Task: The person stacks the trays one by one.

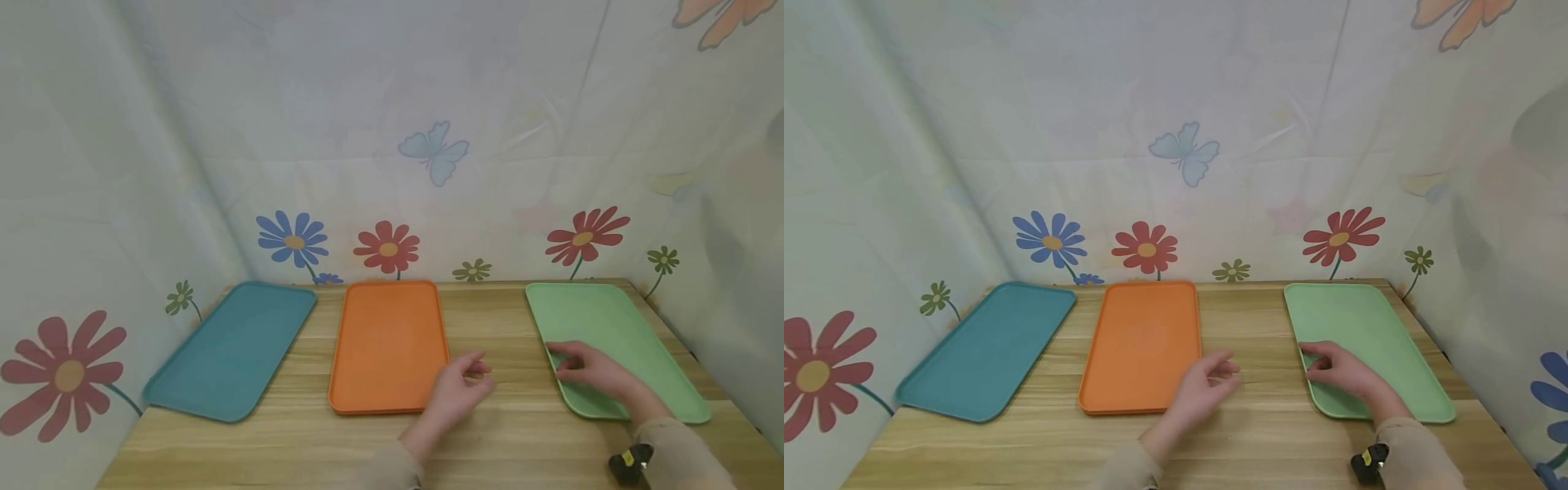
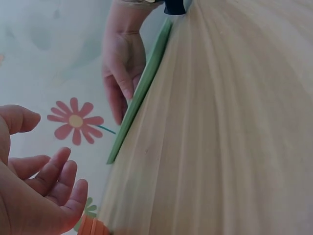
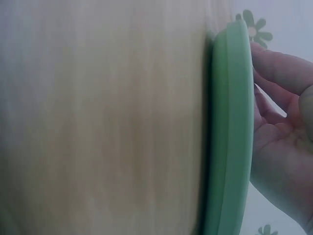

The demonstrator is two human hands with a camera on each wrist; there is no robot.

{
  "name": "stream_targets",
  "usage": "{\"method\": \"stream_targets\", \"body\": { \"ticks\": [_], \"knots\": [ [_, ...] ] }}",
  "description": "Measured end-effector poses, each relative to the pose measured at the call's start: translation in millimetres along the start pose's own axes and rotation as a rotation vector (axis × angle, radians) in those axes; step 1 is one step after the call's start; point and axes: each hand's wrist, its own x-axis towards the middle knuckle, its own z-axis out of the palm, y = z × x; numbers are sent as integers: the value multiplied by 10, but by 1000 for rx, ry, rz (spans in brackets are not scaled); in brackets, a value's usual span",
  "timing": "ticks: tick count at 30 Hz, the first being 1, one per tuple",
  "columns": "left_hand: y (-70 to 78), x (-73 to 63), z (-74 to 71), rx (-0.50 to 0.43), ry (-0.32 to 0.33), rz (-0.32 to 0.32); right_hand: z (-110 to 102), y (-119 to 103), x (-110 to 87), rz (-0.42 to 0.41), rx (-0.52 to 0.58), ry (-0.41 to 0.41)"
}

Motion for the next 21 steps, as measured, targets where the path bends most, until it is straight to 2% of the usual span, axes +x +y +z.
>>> {"method": "stream_targets", "body": {
  "ticks": [4,7,15,21],
  "knots": [
    [3,21,79,20,4,9,64,-60,30,-32,9,-8],
    [7,43,145,45,9,20,101,-89,52,-23,19,-8],
    [72,92,327,140,0,28,133,-139,58,55,14,-13],
    [86,108,460,230,-18,24,49,-121,16,103,109,-38]
  ]
}}
